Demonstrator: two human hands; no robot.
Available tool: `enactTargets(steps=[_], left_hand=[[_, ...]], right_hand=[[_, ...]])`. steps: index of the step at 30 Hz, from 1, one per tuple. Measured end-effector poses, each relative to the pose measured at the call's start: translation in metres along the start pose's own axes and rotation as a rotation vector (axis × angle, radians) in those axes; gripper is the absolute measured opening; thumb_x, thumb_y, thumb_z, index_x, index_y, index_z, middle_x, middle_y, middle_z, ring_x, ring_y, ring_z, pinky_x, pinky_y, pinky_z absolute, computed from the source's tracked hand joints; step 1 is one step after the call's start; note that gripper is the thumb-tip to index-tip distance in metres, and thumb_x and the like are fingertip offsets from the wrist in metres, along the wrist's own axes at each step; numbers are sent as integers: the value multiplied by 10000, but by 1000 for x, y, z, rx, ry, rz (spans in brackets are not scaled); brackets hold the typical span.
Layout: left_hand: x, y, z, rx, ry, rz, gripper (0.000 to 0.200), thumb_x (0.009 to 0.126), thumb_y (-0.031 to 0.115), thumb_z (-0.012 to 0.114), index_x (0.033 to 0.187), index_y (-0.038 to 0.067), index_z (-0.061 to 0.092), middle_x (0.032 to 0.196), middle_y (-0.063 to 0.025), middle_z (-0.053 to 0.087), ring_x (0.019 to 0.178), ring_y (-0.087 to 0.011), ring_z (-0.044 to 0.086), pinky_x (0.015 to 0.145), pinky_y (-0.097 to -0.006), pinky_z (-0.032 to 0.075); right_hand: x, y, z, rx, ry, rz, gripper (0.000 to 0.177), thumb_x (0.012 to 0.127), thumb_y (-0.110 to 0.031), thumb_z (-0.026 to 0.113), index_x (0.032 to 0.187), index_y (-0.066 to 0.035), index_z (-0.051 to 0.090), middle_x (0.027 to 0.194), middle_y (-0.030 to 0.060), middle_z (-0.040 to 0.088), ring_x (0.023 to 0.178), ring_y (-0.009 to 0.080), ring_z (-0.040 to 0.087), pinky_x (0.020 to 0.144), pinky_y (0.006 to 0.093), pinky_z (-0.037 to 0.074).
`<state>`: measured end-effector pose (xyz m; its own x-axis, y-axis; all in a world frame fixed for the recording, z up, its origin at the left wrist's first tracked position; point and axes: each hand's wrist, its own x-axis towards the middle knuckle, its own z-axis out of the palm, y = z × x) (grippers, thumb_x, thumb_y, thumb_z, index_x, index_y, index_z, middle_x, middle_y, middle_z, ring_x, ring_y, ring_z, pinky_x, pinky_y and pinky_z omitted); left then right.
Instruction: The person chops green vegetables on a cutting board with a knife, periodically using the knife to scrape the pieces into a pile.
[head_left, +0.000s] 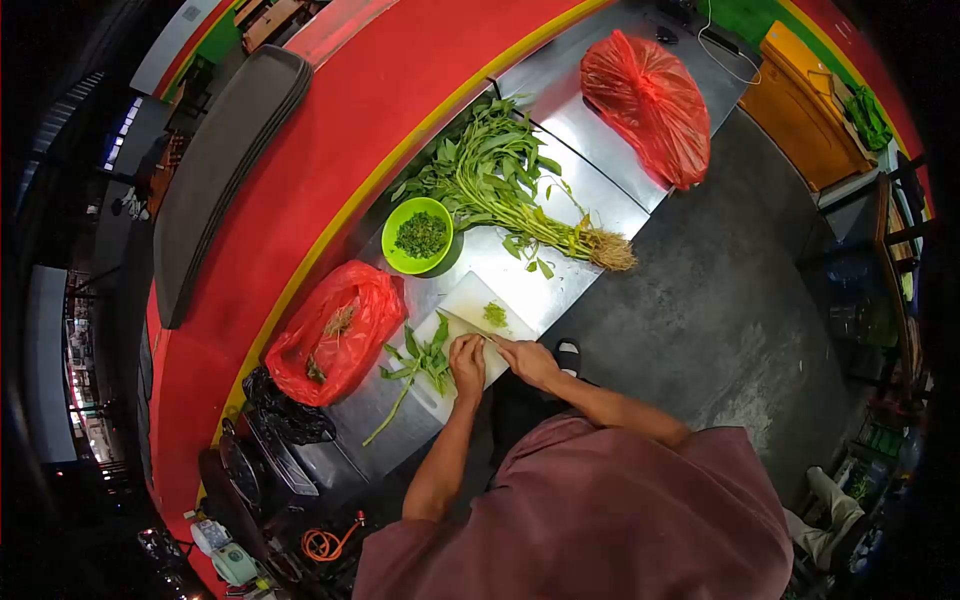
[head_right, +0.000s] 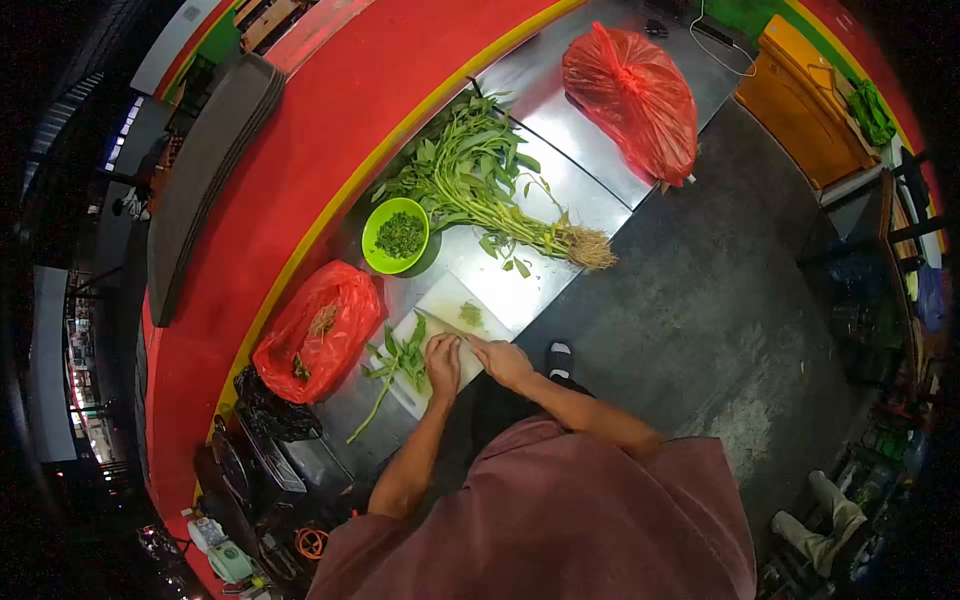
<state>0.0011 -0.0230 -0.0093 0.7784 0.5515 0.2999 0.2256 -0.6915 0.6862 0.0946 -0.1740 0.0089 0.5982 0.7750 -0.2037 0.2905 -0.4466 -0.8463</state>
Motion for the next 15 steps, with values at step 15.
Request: enactTargets(steps=[15], left_hand=[[-2, 1, -2, -104, -28, -89, 142, 960, 46, 686, 1054, -41, 747, 989, -148, 661, 913, -302, 650, 844, -395, 523]], right_hand=[[9, -7, -5, -12, -71, 24, 406, 1084, -345, 493, 1432, -180, 623, 958, 266, 720, 879, 478, 685, 797, 550, 539]])
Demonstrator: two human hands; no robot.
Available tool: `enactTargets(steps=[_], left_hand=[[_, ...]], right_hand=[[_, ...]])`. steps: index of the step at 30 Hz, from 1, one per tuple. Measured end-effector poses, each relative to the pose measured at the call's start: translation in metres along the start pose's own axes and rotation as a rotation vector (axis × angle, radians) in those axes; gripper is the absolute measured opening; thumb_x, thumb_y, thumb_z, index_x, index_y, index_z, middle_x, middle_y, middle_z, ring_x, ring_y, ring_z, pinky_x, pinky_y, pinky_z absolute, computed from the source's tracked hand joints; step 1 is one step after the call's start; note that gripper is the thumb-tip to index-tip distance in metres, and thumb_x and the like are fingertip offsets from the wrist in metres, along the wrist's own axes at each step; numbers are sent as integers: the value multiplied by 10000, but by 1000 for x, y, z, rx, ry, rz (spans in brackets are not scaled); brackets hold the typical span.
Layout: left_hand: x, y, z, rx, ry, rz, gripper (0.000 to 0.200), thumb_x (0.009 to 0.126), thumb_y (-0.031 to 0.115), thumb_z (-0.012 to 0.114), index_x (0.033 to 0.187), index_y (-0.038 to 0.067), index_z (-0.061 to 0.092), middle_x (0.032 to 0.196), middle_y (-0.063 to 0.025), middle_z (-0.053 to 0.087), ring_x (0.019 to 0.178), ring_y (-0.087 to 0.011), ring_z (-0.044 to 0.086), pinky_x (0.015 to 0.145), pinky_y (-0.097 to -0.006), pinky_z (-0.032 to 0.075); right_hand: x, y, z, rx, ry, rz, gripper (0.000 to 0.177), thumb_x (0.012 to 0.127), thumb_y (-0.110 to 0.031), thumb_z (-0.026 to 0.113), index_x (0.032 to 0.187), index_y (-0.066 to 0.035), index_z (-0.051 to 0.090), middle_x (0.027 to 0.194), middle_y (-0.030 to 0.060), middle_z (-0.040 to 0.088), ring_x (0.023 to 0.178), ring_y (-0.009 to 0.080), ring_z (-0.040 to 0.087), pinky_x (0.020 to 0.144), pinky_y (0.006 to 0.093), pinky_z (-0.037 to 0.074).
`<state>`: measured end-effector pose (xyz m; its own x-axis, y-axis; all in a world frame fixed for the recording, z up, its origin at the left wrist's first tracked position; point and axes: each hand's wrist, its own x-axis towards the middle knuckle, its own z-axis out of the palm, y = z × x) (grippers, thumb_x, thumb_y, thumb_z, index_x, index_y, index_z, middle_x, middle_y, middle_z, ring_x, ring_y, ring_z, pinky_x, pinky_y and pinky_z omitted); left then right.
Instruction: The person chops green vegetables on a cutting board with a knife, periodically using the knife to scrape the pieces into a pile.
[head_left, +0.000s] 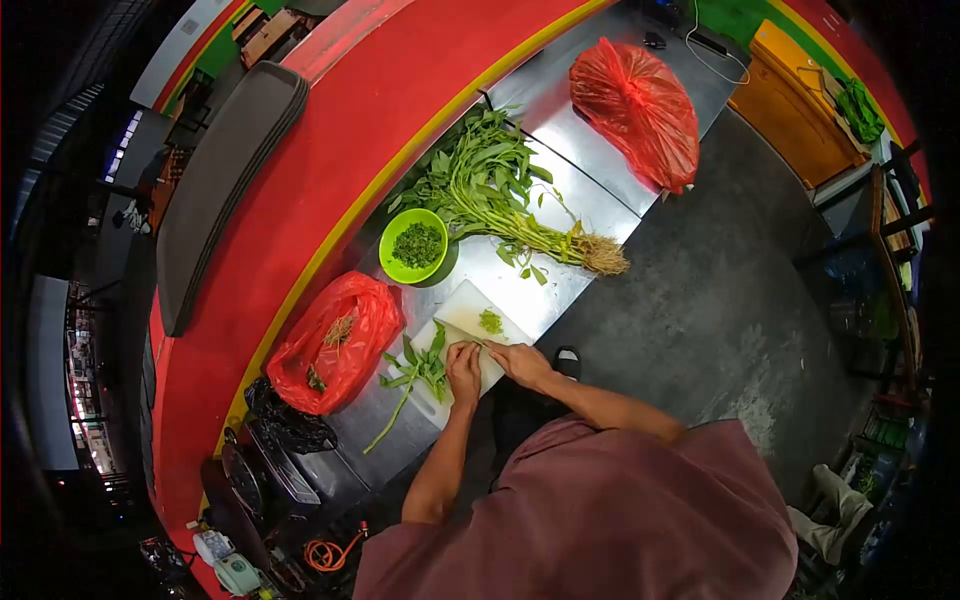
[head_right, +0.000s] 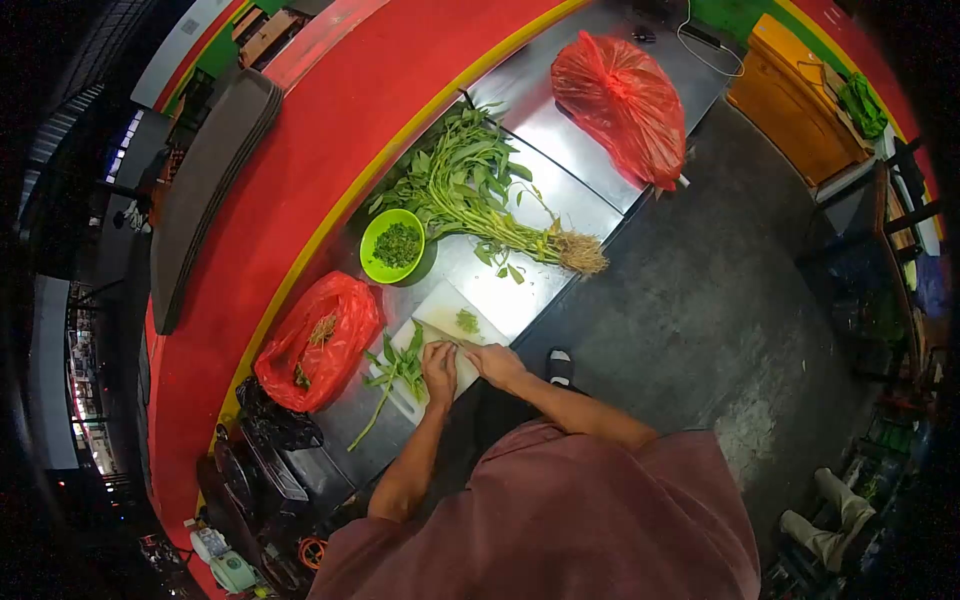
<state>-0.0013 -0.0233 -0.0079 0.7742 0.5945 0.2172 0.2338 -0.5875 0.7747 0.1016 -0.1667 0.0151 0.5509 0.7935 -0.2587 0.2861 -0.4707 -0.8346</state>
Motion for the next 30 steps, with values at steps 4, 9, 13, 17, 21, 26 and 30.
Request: enactTargets(steps=[4, 9, 13, 17, 21, 26, 30], left_hand=[[-4, 7, -2, 91, 4, 47, 148, 951, 0, 671, 1075, -26, 747, 995, -143, 658, 970, -322, 629, 882, -410, 511], [-1, 10, -6, 124, -12, 43, 175, 945, 4, 668, 1090, 26, 762, 990, -156, 665, 962, -323, 634, 888, -407, 504], [8, 6, -3, 60, 46, 146, 189, 911, -20, 688, 1083, 23, 755, 940, -144, 648, 881, -333, 627, 811, -427, 507], [15, 4, -5, 44, 9, 130, 156, 902, -28, 691, 1044, 9, 745, 937, -145, 656, 900, -335, 638, 824, -423, 509], [19, 4, -10, 10, -32, 126, 148, 920, -20, 678, 1056, -7, 736, 940, -152, 660, 889, -339, 646, 813, -416, 510], [19, -1, -12, 33, -49, 124, 157, 902, -32, 693, 1052, -10, 732, 940, -149, 659, 892, -339, 643, 799, -412, 513], [23, -5, -13, 7, -81, 123, 145, 895, -23, 703, 1038, -16, 729, 943, -150, 656, 889, -335, 643, 798, -411, 515]], right_hand=[[9, 1, 3, -25, 48, -31, 406, 1086, -361, 483, 1415, -178, 633, 957, 267, 727, 874, 468, 688, 792, 563, 535], [-5, -2, -7, -10, 122, 24, 411, 1079, -343, 498, 1420, -148, 621, 885, 287, 706, 804, 483, 685, 758, 559, 532], [-4, -7, -10, 7, 123, 16, 413, 1079, -355, 509, 1429, -169, 625, 850, 285, 700, 787, 485, 679, 750, 543, 532], [-15, -22, -13, 43, 106, 101, 414, 1076, -360, 508, 1437, -189, 616, 906, 304, 700, 865, 506, 681, 793, 575, 532], [-27, -18, -5, 48, 130, 174, 406, 1073, -350, 525, 1430, -183, 625, 859, 313, 674, 820, 486, 679, 763, 540, 530], [-36, -23, 3, 55, 153, 228, 402, 1071, -337, 545, 1417, -153, 635, 954, 306, 701, 851, 464, 706, 783, 499, 542], [-39, -26, 8, 96, 184, 215, 410, 1078, -334, 533, 1435, -151, 618, 1089, 291, 716, 907, 460, 717, 828, 477, 554]])
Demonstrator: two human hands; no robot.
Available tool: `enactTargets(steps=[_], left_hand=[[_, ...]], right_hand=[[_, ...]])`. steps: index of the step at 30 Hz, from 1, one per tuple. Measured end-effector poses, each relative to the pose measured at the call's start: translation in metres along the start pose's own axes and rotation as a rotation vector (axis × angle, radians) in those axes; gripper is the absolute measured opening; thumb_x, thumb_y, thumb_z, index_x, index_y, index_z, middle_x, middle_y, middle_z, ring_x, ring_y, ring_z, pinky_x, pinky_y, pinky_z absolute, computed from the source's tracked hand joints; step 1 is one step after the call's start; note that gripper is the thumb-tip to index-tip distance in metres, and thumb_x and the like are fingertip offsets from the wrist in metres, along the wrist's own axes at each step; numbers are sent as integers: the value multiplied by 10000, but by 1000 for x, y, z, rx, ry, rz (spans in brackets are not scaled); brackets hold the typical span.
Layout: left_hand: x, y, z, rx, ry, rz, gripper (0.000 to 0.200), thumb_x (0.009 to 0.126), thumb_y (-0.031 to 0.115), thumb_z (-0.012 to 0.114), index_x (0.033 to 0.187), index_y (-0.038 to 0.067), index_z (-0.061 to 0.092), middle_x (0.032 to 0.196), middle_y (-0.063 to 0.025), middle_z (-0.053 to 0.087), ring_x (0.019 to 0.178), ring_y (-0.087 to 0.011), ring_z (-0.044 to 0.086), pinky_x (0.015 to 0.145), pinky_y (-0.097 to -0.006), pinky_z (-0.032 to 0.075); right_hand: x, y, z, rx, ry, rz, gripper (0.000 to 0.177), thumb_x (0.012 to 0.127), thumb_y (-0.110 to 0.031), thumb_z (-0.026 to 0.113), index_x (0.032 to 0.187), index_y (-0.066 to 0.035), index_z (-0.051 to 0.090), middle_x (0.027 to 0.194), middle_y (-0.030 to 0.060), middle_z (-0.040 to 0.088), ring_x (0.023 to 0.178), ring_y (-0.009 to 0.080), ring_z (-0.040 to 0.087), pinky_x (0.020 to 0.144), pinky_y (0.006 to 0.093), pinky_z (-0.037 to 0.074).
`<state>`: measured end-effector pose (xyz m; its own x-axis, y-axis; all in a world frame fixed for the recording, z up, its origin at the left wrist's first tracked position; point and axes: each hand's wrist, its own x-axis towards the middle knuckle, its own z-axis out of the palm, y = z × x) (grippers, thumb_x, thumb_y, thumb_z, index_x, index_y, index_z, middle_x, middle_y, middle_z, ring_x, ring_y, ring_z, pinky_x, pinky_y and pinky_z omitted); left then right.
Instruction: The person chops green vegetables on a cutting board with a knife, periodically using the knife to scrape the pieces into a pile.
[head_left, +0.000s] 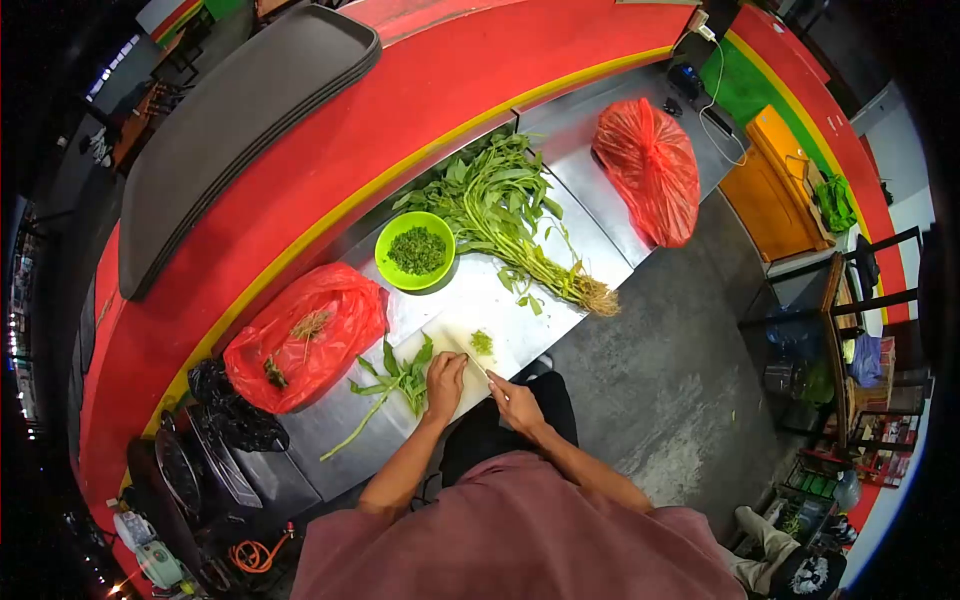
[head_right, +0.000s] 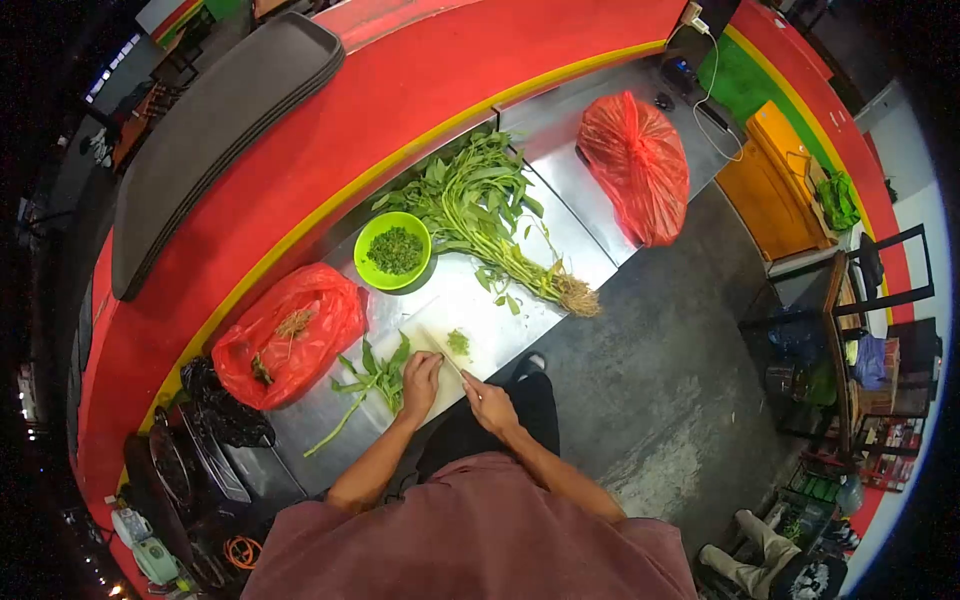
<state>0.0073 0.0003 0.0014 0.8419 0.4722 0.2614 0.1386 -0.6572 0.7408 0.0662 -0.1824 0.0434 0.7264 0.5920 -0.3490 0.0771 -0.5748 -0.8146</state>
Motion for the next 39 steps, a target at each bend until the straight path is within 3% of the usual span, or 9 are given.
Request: enactTargets(steps=[11, 18, 20, 25, 26, 28, 36, 38, 39], left_hand=[[-10, 2, 10, 126, 110, -38, 119, 867, 35, 741, 982, 63, 750, 955, -70, 673, 895, -295, 648, 773, -425, 480], [-8, 10, 7, 126, 118, -73, 111, 873, 27, 727, 983, 35, 746, 963, -96, 685, 911, -321, 649, 794, -436, 503], [-8, 8, 6, 115, 134, -60, 118, 862, 19, 732, 979, 34, 746, 960, -105, 689, 915, -324, 655, 801, -430, 507], [-12, 3, 7, 61, 138, -62, 186, 840, 6, 745, 1023, 35, 754, 956, -107, 684, 913, -327, 656, 797, -431, 504], [-14, 4, 8, 60, 139, -63, 186, 840, 6, 745, 1023, 35, 754, 956, -107, 684, 913, -327, 656, 797, -431, 504], [-15, 6, 7, 114, 102, -59, 209, 844, 2, 731, 1047, 39, 761, 982, -102, 678, 941, -323, 654, 806, -435, 492], [-15, 6, 4, 133, 72, -76, 192, 870, 5, 702, 1048, 34, 766, 1015, -94, 673, 965, -314, 646, 813, -435, 477], [-14, 8, 3, 104, 112, -50, 173, 870, 6, 706, 1030, 34, 765, 996, -96, 677, 942, -315, 652, 801, -434, 480], [-14, 8, 4, 124, 117, -51, 160, 867, 8, 713, 1016, 34, 764, 977, -98, 679, 918, -316, 656, 788, -436, 483]], right_hand=[[9, 3, -9, -96, -121, -1, 420, 1083, -323, 513, 1472, -183, 585, 1007, 292, 706, 909, 485, 682, 802, 528, 534], [43, 0, 9, -143, -83, -93, 420, 1083, -375, 494, 1463, -228, 593, 980, 303, 705, 938, 498, 680, 814, 540, 535], [49, 0, 13, -105, -57, -110, 387, 1068, -287, 565, 1429, -162, 629, 788, 305, 657, 699, 450, 677, 686, 480, 522], [35, -1, 3, -79, -49, -105, 398, 1062, -290, 574, 1436, -160, 622, 766, 303, 637, 672, 440, 667, 680, 480, 518], [35, 5, 4, -80, -51, -105, 398, 1062, -290, 574, 1436, -160, 622, 766, 303, 637, 672, 440, 667, 680, 480, 518], [34, -6, -3, -123, -146, -9, 433, 1071, -362, 528, 1470, -207, 587, 957, 300, 700, 912, 495, 685, 820, 528, 531], [51, -7, 10, -64, -125, -70, 429, 1075, -360, 513, 1472, -213, 584, 1079, 297, 701, 962, 510, 672, 841, 547, 538], [37, -5, 7, -110, -83, -63, 413, 1081, -323, 527, 1462, -180, 599, 769, 282, 659, 737, 442, 695, 727, 488, 527], [31, -5, 4, -54, -77, -90, 422, 1079, -316, 528, 1478, -189, 585, 740, 287, 634, 711, 440, 685, 701, 492, 513]])
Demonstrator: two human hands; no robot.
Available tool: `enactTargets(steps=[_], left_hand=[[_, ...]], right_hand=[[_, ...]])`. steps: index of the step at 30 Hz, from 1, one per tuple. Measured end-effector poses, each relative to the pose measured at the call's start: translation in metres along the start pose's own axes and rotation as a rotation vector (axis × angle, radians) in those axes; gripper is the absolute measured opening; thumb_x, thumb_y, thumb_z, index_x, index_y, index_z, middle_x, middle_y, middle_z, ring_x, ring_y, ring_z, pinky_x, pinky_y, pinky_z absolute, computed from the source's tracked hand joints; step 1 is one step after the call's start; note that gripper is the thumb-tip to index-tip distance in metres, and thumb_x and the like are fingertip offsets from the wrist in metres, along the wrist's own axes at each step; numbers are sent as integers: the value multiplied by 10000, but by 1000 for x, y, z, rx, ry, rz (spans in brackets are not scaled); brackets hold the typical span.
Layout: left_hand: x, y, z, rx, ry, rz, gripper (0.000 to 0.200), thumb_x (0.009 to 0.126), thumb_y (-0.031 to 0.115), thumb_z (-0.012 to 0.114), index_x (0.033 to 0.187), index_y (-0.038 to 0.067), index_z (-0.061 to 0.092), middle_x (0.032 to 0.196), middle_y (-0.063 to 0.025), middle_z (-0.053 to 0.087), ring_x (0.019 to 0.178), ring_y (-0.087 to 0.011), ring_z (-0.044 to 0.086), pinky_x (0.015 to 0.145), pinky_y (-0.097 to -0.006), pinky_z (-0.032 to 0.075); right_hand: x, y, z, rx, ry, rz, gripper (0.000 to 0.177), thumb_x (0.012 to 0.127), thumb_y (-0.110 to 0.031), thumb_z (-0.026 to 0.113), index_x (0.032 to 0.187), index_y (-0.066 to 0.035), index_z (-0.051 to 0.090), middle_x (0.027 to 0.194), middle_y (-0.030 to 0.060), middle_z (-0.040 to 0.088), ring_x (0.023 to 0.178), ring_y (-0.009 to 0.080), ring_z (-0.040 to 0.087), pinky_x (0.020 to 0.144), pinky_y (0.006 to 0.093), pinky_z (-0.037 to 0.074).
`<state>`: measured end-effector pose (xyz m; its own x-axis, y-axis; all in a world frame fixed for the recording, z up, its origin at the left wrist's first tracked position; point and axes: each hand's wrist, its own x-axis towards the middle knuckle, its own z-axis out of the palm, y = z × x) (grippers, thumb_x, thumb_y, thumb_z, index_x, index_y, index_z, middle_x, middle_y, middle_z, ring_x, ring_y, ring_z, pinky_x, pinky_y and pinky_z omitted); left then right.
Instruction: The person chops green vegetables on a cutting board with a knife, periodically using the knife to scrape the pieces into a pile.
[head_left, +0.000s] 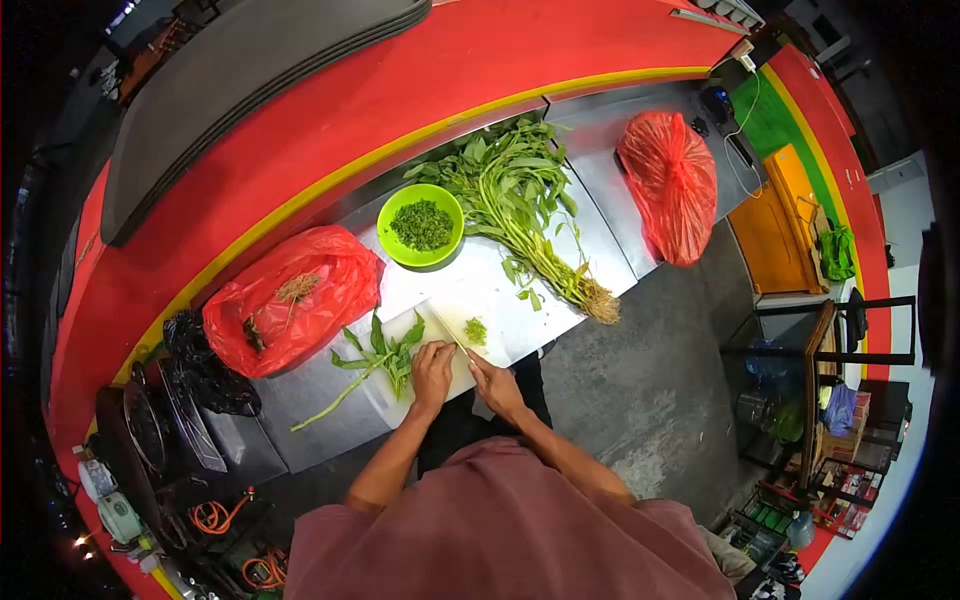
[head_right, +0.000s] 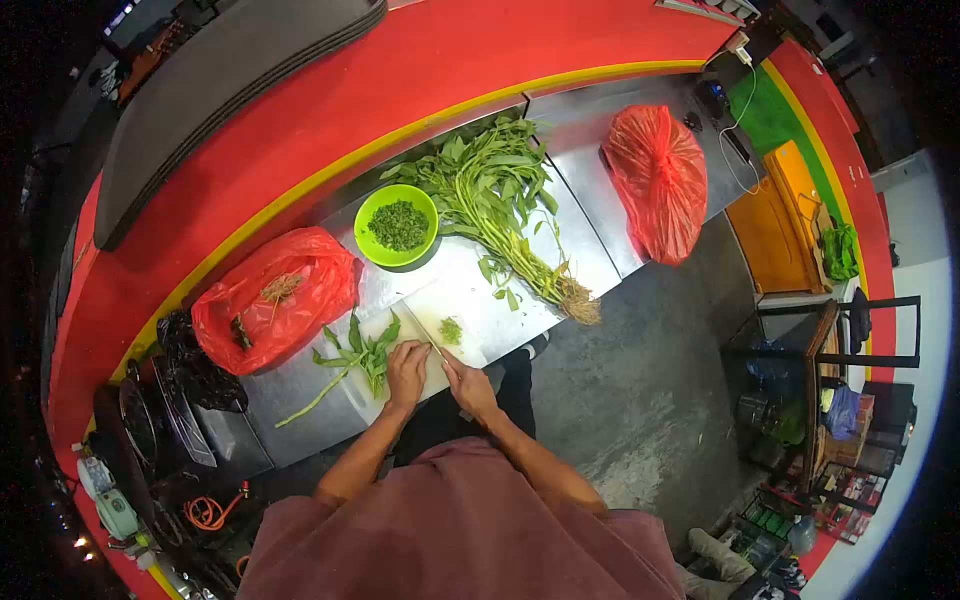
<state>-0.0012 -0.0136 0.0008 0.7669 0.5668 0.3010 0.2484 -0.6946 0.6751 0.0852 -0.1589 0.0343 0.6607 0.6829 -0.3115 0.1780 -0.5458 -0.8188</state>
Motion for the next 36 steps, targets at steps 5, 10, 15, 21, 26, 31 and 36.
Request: enactTargets(steps=[5, 10, 15, 21, 26, 31, 36], left_hand=[[-3, -4, 1, -5, 4, 11, 146, 866, 10, 718, 1003, 37, 762, 985, -100, 680, 924, -319, 655, 793, -437, 484], [-1, 0, 0, -18, 3, 4, 157, 870, 6, 715, 1017, 36, 761, 979, -102, 678, 929, -321, 653, 809, -434, 492], [0, -2, 0, -23, 15, 20, 150, 886, 22, 717, 1029, 28, 761, 961, -108, 670, 925, -320, 651, 813, -428, 496], [-2, -3, 1, -39, 12, 25, 152, 890, 15, 716, 1032, 32, 765, 963, -110, 667, 909, -325, 655, 799, -435, 497], [-1, -3, 0, -29, -7, 6, 154, 883, 19, 717, 1027, 23, 774, 962, -121, 670, 910, -332, 657, 805, -435, 496], [1, -4, -1, -41, -3, 29, 140, 883, 19, 715, 1012, 11, 768, 947, -125, 671, 897, -332, 653, 787, -435, 497], [1, -5, 0, -50, 5, 35, 129, 878, 21, 722, 1002, 17, 756, 925, -124, 663, 879, -330, 652, 772, -430, 499]], right_hand=[[-2, 8, 5, -91, 33, -35, 415, 1073, -305, 544, 1470, -196, 593, 762, 288, 640, 693, 421, 683, 682, 478, 513], [2, 11, 5, -44, 39, -39, 398, 1069, -316, 560, 1450, -213, 612, 805, 303, 650, 726, 445, 682, 712, 471, 531], [-7, 12, 3, 36, 66, -55, 392, 1072, -306, 555, 1433, -165, 622, 804, 309, 646, 709, 446, 680, 680, 480, 519], [-11, 12, 3, -28, 37, 14, 397, 1068, -324, 554, 1433, -183, 623, 815, 309, 655, 738, 460, 684, 694, 487, 523], [-7, 7, 0, -42, 16, 72, 395, 1069, -352, 540, 1440, -243, 620, 872, 312, 685, 844, 486, 702, 767, 515, 548], [-12, 5, -2, -63, 7, 87, 416, 1076, -396, 507, 1446, -237, 611, 938, 317, 696, 936, 499, 691, 823, 559, 539], [-7, 14, 11, -88, 37, 33, 419, 1079, -386, 496, 1456, -236, 596, 929, 318, 699, 904, 514, 682, 805, 588, 532]])
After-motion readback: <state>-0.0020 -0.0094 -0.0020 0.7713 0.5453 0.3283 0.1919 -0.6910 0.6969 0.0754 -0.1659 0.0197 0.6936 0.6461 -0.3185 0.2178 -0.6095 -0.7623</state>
